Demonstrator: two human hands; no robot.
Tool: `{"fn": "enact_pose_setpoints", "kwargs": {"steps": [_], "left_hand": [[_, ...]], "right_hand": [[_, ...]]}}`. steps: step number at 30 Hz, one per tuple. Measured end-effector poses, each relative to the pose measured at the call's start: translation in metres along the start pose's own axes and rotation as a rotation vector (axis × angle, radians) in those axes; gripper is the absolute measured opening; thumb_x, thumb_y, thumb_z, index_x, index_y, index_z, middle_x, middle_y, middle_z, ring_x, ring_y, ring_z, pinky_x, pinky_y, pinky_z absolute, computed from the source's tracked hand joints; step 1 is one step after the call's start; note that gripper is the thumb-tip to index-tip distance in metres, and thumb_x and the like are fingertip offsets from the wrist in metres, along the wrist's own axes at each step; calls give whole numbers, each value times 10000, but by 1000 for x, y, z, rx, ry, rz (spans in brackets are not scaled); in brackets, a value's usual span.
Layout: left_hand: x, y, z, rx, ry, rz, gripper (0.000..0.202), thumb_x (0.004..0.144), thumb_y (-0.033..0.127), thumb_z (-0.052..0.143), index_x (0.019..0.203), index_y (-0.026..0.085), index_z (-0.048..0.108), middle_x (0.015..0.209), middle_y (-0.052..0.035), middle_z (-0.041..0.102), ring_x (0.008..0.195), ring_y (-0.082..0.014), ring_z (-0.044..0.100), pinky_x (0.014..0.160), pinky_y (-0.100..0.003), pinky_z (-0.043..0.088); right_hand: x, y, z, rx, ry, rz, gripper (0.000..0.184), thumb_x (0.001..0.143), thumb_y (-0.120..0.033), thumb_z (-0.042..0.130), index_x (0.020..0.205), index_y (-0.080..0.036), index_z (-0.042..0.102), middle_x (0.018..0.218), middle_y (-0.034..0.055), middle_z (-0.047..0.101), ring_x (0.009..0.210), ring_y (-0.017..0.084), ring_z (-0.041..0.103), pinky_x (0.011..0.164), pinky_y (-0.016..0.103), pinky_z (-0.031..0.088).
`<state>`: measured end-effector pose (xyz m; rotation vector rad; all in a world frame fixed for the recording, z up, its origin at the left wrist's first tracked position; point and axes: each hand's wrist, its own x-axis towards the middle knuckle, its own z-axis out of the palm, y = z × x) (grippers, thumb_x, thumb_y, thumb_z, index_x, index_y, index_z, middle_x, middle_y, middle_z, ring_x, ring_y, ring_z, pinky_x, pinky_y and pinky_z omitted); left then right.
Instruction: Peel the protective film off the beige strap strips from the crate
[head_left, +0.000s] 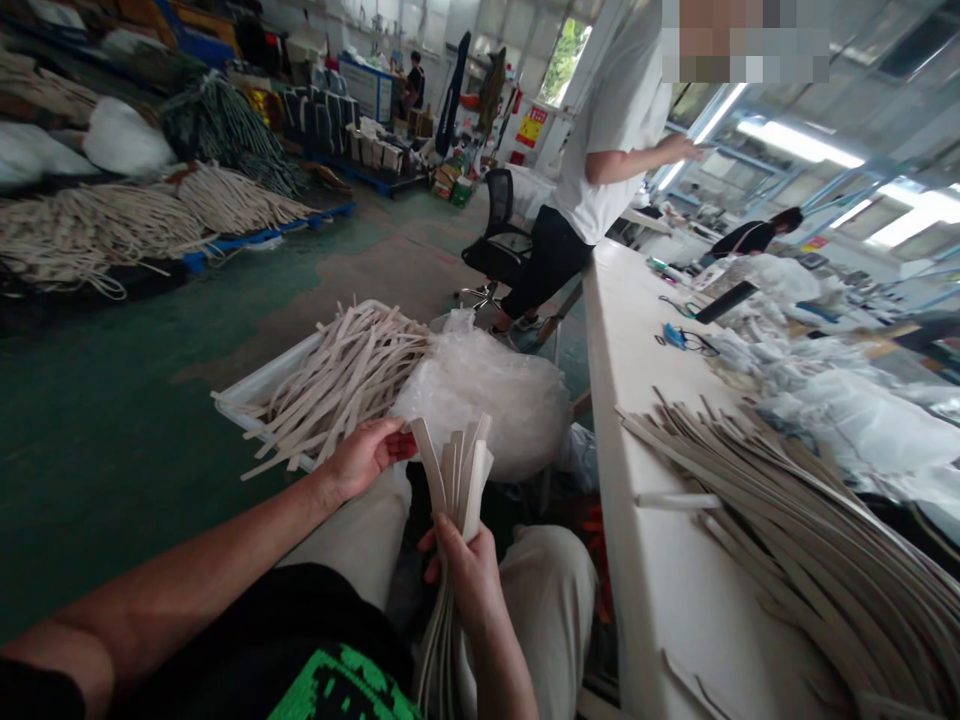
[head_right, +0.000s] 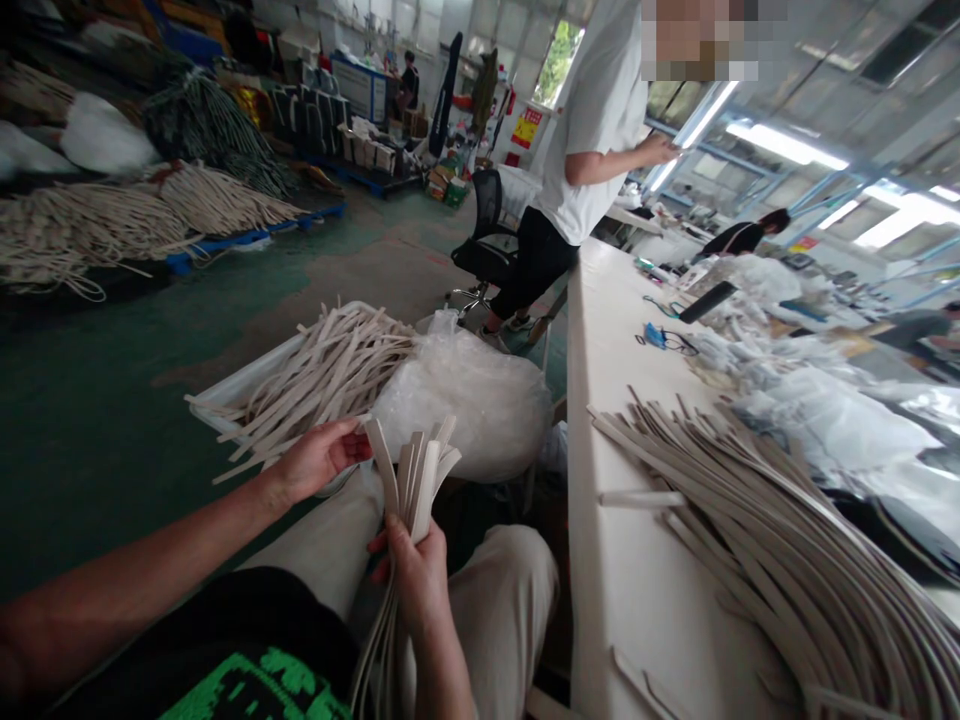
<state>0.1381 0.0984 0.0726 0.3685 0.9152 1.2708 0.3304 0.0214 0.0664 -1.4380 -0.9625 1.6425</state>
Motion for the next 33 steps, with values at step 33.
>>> {"fn": "enact_pose_setpoints", "kwargs": {"steps": [33], "left_hand": [[1,-1,-10,400,-131,40,357,728,480,815,817,135,799,871,-128,793,783,-213,719,769,-300,532]], "right_hand": [[-5,3,-11,-13,-61,-78,537,807,-627,702,832,-91,703,489,10,583,368,89,451,405,209,311]]}}
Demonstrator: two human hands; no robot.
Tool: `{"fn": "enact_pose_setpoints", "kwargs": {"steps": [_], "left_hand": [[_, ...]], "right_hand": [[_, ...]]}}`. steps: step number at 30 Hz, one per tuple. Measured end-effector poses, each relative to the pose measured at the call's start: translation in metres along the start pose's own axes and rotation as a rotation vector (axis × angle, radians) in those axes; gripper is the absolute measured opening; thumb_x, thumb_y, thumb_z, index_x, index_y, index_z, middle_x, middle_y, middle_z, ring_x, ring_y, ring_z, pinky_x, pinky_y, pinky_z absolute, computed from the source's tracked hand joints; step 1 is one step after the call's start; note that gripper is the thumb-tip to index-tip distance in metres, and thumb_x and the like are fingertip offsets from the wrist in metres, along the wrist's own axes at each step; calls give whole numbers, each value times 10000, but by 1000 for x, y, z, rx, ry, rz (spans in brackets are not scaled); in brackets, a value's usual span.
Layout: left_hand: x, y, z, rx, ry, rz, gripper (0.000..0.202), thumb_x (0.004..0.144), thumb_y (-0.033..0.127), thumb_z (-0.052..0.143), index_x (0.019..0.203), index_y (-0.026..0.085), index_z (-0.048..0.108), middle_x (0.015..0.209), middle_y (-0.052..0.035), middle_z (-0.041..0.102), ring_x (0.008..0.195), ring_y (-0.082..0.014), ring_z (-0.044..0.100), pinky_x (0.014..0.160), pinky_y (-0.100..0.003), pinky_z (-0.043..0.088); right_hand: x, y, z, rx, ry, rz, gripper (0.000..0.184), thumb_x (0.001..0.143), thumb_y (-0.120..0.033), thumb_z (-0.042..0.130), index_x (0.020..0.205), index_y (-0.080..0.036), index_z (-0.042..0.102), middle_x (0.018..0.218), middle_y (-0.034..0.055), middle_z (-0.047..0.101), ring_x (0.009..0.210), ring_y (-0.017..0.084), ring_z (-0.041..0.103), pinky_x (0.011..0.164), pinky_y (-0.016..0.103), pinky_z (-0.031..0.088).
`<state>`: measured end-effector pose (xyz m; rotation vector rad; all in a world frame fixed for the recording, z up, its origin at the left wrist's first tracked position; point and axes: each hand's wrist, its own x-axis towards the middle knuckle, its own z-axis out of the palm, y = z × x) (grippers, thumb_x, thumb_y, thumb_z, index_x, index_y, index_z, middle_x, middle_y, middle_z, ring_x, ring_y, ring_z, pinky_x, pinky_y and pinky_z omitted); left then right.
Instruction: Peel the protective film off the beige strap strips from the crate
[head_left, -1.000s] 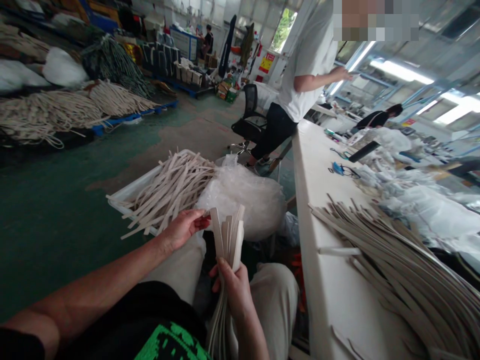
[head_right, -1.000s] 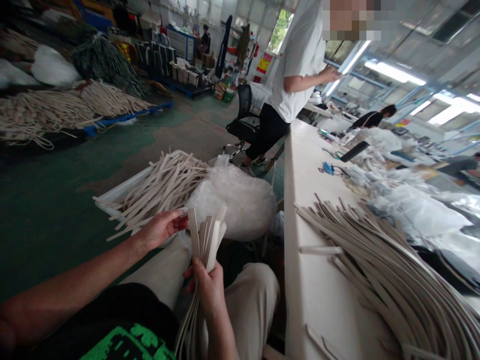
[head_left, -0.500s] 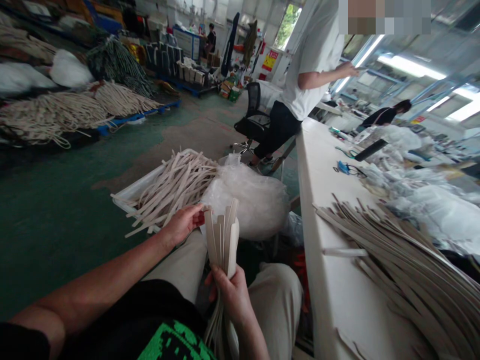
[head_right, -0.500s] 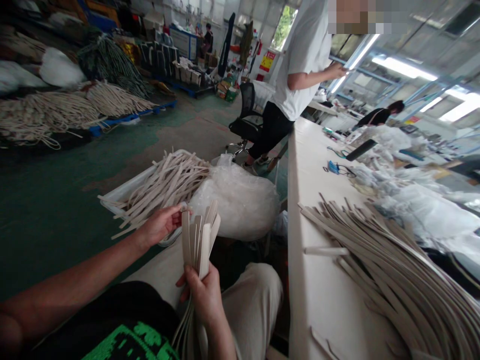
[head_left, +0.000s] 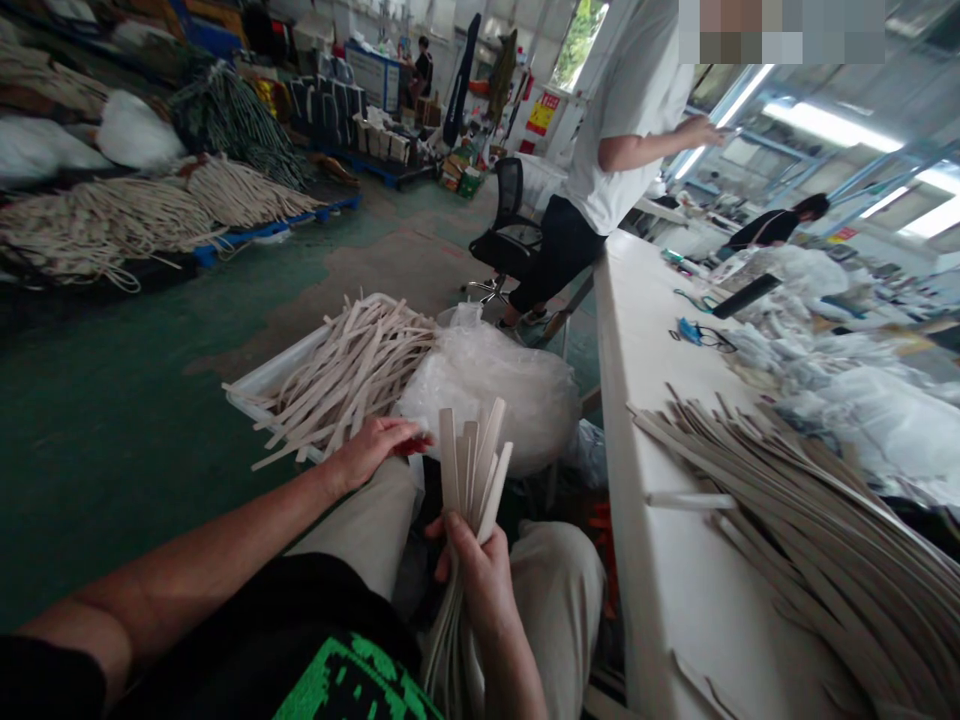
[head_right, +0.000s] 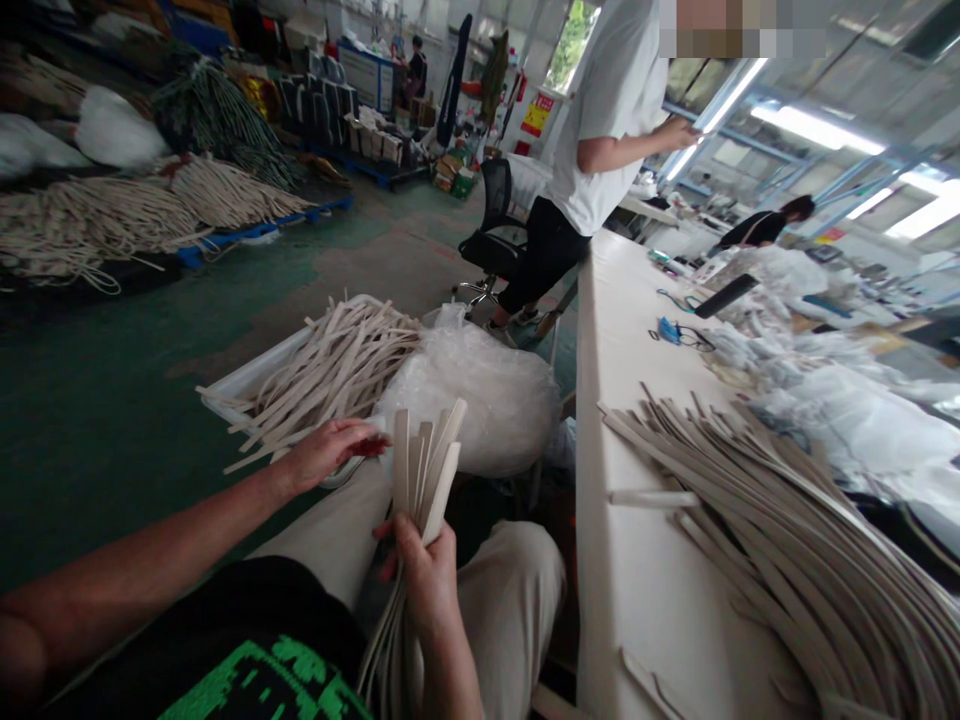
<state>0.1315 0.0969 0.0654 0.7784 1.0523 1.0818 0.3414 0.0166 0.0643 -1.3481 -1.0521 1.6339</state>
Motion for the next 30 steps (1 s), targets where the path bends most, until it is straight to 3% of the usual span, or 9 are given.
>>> {"fn": "enact_pose_setpoints", "kwargs": {"steps": [2,4,8,13,18,20,23,24,30], "left_hand": [[-12,2,2,111,-206,-63,352,761,486,783,814,139,813,865,-134,794,742,-211,711,748,-307,540],[-25,2,5,189,-403,-150,339,786,482,753,794,150,817,842,-129,793,686,-199,695,703,-303,543],[-45,-7,13,302,-582,-253,263,790,410,722,784,166,818,816,-103,789,649,-173,674,668,-273,523],[-54,-30,16,336,-513,-325,179,700,339,695,719,187,786,730,-44,751,673,-177,648,701,-274,504],[-68,-54,-3,695,-538,-382,140,664,299,691,592,187,734,502,21,574,555,-155,514,587,-260,396],[-68,-55,-11,697,-514,-383,180,688,353,722,703,185,784,577,12,633,613,-164,542,613,-258,399],[-57,-45,-13,487,-453,-333,380,742,445,734,1027,205,811,911,-23,764,831,-194,627,748,-268,447],[-52,-40,-11,446,-446,-313,398,745,454,744,1048,204,807,944,-30,767,852,-199,632,768,-276,452],[-33,-28,10,424,-400,-273,233,695,385,823,633,167,767,634,-39,685,636,-182,584,639,-289,439]], "right_hand": [[4,-5,-4,46,6,32,578,801,-639,702,898,-71,741,423,-18,515,374,86,424,411,205,291],[10,-9,-6,150,-18,83,597,734,-643,756,931,-80,746,457,-19,541,374,72,404,401,198,270],[23,-7,-1,307,-70,155,595,566,-542,881,946,-113,720,550,-30,599,351,52,397,372,189,278],[24,-4,8,258,-5,111,439,578,-358,842,916,-111,706,589,-11,650,352,57,407,367,196,308],[18,-15,0,231,144,30,348,611,-341,765,869,-122,685,605,-1,663,362,58,408,370,200,300],[17,-18,-2,222,156,39,364,603,-353,758,873,-122,681,611,6,671,364,60,407,374,205,310],[17,-18,2,138,122,50,334,602,-345,742,842,-123,676,613,14,674,374,70,422,381,214,335],[18,-16,5,98,111,47,324,605,-341,738,839,-126,675,607,7,667,379,76,431,381,216,339],[17,-13,15,-48,149,12,284,642,-398,726,773,-159,645,502,-44,559,375,96,442,378,225,332]]}}
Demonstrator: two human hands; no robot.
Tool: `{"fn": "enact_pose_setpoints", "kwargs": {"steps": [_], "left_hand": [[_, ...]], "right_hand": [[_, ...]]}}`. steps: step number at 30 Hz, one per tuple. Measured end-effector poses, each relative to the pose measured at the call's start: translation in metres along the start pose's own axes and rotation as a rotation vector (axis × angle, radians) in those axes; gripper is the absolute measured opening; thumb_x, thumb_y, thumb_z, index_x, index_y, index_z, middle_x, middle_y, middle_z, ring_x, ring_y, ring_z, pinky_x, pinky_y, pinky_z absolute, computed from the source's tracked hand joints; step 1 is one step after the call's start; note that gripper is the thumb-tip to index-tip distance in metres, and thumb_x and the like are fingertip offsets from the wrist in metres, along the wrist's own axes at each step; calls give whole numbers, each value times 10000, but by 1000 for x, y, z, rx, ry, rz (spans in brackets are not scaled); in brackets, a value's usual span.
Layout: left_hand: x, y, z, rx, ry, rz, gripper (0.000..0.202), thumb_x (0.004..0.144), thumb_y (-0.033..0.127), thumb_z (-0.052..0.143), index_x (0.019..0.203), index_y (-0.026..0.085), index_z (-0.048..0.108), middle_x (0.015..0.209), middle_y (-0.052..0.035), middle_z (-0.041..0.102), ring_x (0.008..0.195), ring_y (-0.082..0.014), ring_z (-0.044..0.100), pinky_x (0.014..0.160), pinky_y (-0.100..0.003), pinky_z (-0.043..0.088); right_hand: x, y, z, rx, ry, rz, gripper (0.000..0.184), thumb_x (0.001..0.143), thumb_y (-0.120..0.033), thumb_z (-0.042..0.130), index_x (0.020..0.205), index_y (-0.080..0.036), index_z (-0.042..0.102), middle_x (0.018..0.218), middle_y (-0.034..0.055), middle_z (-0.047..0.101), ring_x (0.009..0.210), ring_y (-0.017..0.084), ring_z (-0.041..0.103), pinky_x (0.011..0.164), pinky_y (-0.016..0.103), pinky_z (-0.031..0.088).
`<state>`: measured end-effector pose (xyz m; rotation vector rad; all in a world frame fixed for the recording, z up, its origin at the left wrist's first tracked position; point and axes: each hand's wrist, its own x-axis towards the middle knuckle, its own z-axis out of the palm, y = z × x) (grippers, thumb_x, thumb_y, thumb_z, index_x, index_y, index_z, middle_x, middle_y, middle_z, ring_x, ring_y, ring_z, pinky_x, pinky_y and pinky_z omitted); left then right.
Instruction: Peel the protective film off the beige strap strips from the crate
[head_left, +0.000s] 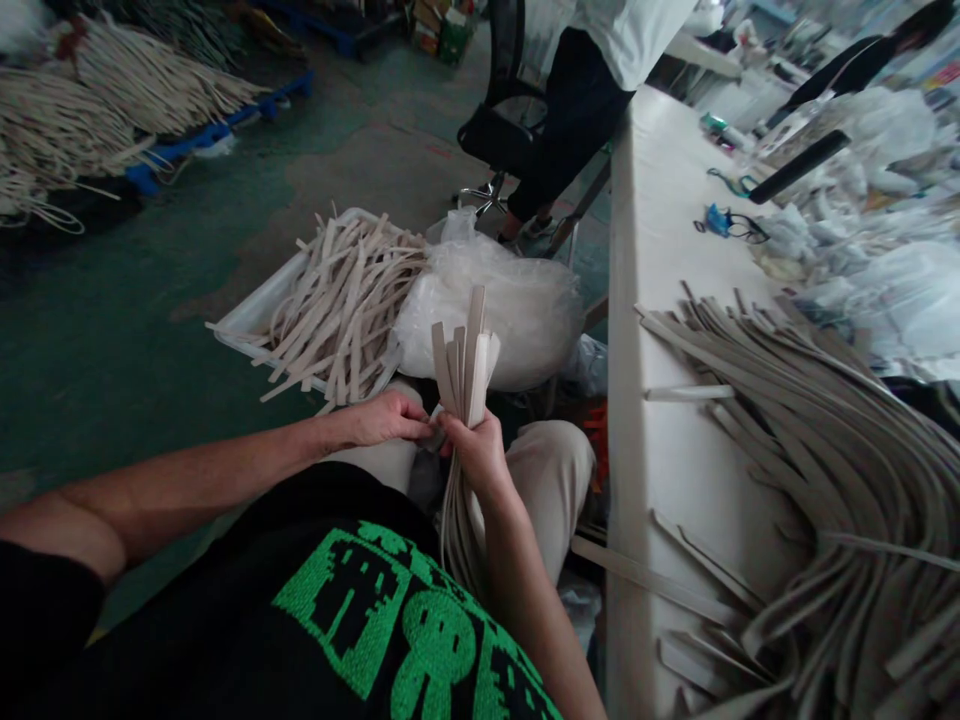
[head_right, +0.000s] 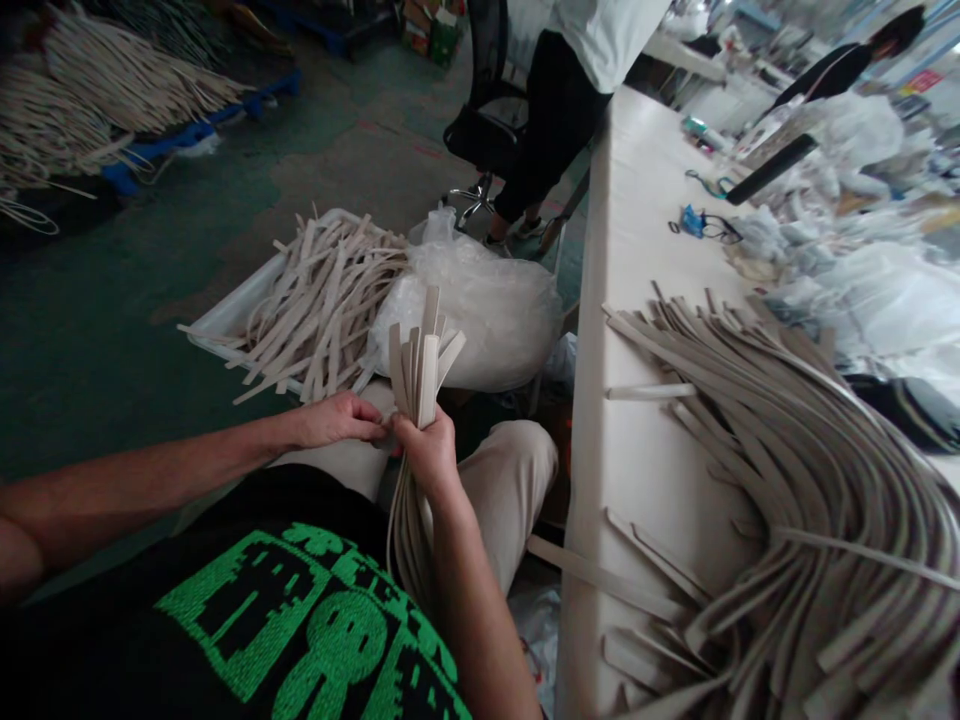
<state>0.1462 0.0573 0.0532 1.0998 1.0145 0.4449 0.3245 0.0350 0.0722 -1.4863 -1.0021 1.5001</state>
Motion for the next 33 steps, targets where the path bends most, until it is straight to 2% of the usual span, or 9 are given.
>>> {"fn": "enact_pose_setpoints", "kwargs": {"steps": [3,7,10,13,17,21,27,33], "left_hand": [[1,-2,1,-188,86,-50,221,648,321,887,607,160,741,617,-44,681,583,-157,577,601,-275,455],[3,2,-5,-663,275,-96,259,612,213,947,661,148,701,670,-26,692,609,-133,638,633,-247,539],[10,16,-11,-921,410,-55,251,704,180,908,685,152,659,674,-8,675,588,-122,644,605,-241,566],[15,32,-17,-1013,472,-14,226,805,199,842,704,145,648,705,-21,687,582,-117,649,581,-227,570],[18,44,-22,-1003,479,49,192,810,196,842,743,125,676,766,-52,721,594,-118,662,573,-218,570],[21,41,-23,-924,487,95,227,751,228,891,736,124,691,785,-70,737,625,-134,678,587,-226,573],[25,32,-21,-668,530,281,386,615,420,958,714,137,716,732,-31,705,663,-122,645,646,-211,532],[27,32,-17,-472,614,418,375,638,469,909,726,155,725,703,-14,665,691,-133,608,682,-229,495]], "right_hand": [[-4,-7,-12,-1,23,-38,424,730,-528,719,869,-127,700,478,-41,536,375,97,424,393,231,324],[-20,-19,-32,9,-58,-78,548,838,-656,643,868,-116,732,432,-34,495,380,94,409,418,224,311],[-38,-17,-40,5,-165,-38,569,854,-683,647,789,-122,721,417,-35,458,374,89,401,414,218,307],[-51,-8,-40,16,-220,2,576,816,-702,696,768,-128,686,464,-19,503,360,90,414,382,215,296],[-58,0,-39,30,-222,9,588,800,-709,713,750,-128,640,614,49,630,348,66,417,358,207,294],[-58,2,-38,18,-235,8,609,788,-727,710,724,-126,631,565,28,588,339,68,417,346,196,290],[-53,9,-32,-17,-191,10,614,756,-743,718,763,-140,604,665,61,662,344,75,453,329,193,304],[-50,7,-26,-71,-142,15,602,739,-742,712,768,-153,591,655,50,655,337,83,457,319,202,319]]}}
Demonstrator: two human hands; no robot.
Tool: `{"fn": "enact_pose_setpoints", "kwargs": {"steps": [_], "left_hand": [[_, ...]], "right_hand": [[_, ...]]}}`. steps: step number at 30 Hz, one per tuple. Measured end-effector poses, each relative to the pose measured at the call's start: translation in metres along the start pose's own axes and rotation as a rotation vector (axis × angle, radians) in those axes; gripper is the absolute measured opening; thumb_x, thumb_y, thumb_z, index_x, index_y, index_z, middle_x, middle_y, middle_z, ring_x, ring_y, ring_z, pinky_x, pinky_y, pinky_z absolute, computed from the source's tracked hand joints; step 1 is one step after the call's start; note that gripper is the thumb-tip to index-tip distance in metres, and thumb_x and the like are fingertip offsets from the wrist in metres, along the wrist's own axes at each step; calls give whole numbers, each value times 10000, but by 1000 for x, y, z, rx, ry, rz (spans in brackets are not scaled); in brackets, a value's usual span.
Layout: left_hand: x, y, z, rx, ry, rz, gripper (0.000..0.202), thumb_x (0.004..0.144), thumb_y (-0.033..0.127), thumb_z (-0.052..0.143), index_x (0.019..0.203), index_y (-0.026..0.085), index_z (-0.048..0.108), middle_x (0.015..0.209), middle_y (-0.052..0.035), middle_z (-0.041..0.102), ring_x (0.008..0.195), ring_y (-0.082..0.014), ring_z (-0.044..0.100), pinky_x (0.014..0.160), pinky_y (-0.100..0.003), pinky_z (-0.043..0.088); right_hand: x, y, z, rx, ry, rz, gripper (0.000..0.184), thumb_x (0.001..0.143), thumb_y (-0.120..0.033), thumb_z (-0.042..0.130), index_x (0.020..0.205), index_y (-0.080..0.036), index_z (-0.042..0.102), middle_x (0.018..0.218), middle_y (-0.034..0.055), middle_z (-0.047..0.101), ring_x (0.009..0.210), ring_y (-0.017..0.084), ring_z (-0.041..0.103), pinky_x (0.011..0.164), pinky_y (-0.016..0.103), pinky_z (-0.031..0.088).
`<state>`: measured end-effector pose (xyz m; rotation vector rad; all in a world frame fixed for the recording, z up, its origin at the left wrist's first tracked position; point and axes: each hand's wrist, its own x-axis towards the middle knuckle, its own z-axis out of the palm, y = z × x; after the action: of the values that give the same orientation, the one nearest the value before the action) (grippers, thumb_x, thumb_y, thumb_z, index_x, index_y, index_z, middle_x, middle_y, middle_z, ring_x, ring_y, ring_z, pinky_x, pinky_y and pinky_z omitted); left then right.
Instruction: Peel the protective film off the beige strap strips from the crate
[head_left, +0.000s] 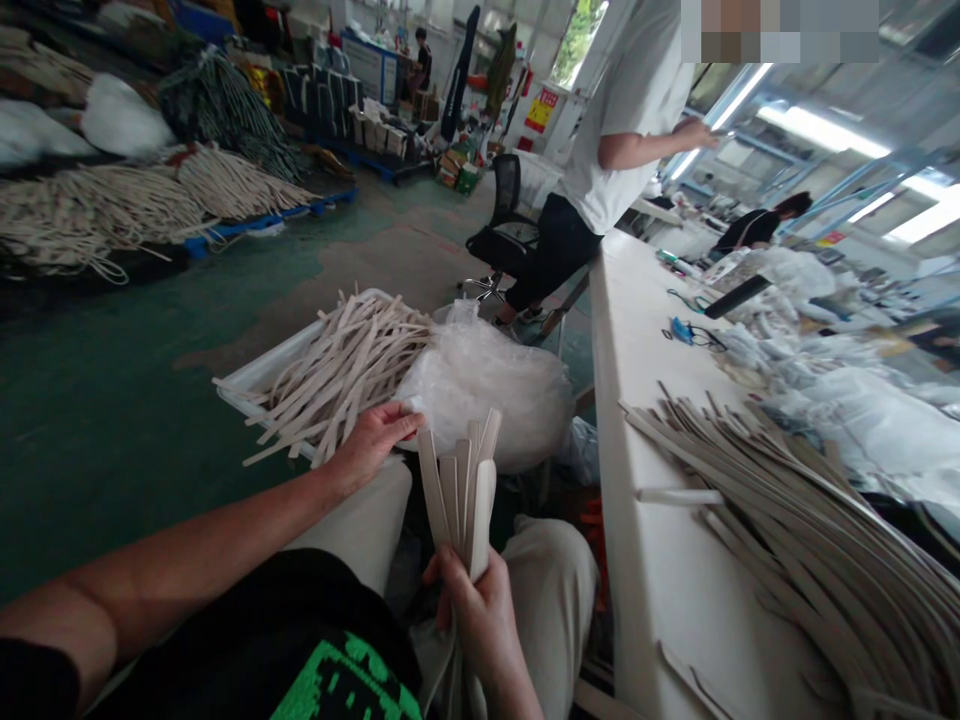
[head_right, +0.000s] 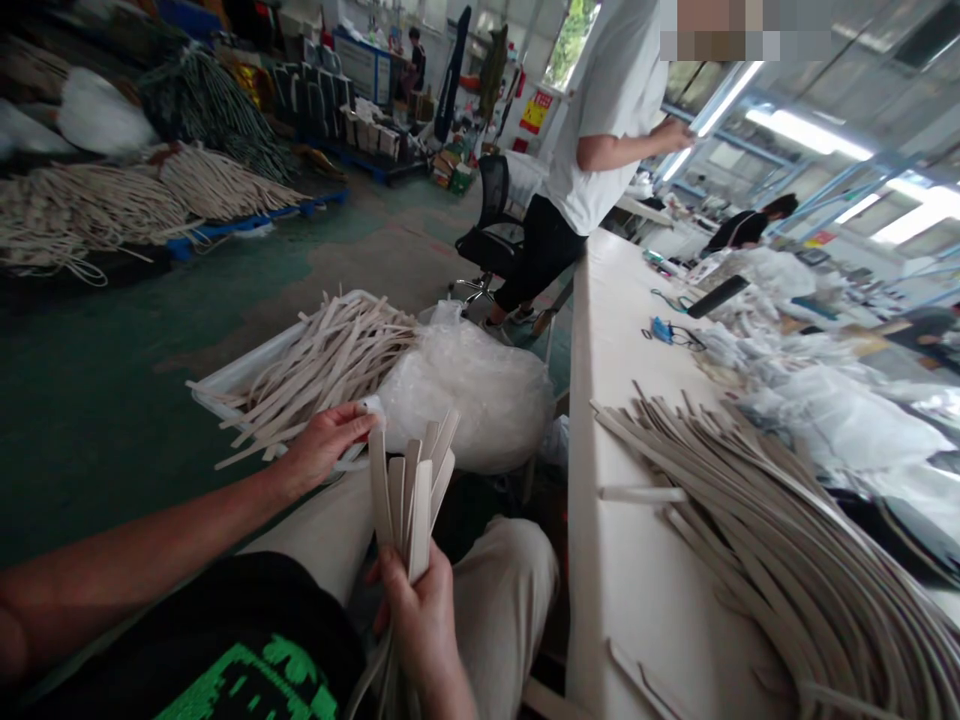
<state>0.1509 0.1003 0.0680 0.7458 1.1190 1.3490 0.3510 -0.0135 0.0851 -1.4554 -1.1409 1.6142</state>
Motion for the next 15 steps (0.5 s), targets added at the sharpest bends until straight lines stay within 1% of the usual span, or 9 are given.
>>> {"fn": "enact_pose_setpoints", "kwargs": {"steps": [5,8,11,15], "left_hand": [[0,0,1,12,4,35,350,655,460,894,716,167,712,727,-15,684,710,-134,617,711,-237,500],[-2,0,2,-30,18,26,353,633,442,907,700,173,689,732,-13,690,692,-132,617,702,-240,506],[-7,3,5,-66,42,21,362,600,421,929,704,177,684,733,-6,691,693,-135,620,702,-244,513],[-15,5,8,-115,25,-11,382,580,422,945,713,173,688,715,-1,688,683,-134,623,692,-246,517]], "right_hand": [[0,-1,0,-30,49,13,611,713,-754,713,739,-157,590,613,49,640,334,90,456,323,210,323],[2,0,0,-44,72,18,605,705,-755,713,719,-165,580,577,32,615,326,96,456,316,215,327],[4,0,1,-46,78,26,590,703,-744,718,713,-173,571,588,34,626,323,99,459,308,216,324],[6,-1,2,-31,77,25,575,707,-730,721,718,-175,570,610,34,631,335,93,459,312,213,331]]}}
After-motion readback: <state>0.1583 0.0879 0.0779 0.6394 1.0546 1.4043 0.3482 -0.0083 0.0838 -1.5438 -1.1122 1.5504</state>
